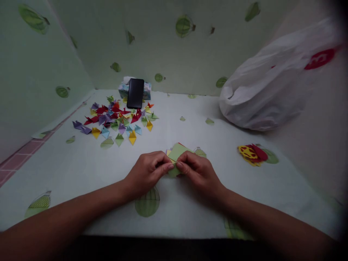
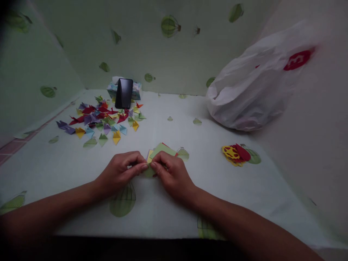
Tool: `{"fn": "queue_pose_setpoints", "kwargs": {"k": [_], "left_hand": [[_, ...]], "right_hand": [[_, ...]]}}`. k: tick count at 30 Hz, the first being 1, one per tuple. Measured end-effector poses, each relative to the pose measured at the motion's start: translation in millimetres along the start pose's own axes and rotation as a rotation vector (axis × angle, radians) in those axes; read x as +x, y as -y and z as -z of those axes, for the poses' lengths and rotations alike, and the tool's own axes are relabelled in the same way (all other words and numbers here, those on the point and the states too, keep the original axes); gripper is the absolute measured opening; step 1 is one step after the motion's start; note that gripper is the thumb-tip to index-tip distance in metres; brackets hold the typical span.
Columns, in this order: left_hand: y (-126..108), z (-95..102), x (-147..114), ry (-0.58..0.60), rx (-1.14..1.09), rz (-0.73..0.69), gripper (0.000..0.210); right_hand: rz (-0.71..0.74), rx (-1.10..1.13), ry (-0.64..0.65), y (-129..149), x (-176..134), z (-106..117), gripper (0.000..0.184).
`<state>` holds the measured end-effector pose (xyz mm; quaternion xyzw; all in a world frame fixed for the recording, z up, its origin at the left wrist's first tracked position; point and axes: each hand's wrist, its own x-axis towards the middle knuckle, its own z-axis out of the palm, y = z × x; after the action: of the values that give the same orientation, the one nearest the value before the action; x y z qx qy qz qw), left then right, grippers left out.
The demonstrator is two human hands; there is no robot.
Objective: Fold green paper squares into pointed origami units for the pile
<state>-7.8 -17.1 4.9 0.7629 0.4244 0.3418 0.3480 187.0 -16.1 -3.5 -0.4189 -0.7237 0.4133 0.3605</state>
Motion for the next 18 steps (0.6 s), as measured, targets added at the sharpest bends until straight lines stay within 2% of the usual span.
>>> {"fn": "queue_pose_setpoints", "kwargs": {"k": [4, 7, 11, 18], "left_hand": [[-1.2, 0.9, 2.0, 0.044, -0.177, 0.175, 0.027], [-0.2, 1.4, 3.1, 0.063, -0.241, 0.181, 0.027], [0.1, 1.0, 1.9, 0.059, -0.215, 0.193, 0.021], [-3.7, 0.5, 3.2, 0.011, -0.344, 0.343, 0.024]], "right_hand": [[-0.083, 0.122, -0.018, 0.0, 1.1, -1.0, 0.023], [-0.096, 0.198, -0.037, -0.5, 3.0, 0.1, 0.023], [-0.102, 0.203, 0.021, -0.6, 3.9, 0.4, 0.024], [-0.189, 0.291, 0.116, 0.8, 4.1, -0.9, 0.031]]}}
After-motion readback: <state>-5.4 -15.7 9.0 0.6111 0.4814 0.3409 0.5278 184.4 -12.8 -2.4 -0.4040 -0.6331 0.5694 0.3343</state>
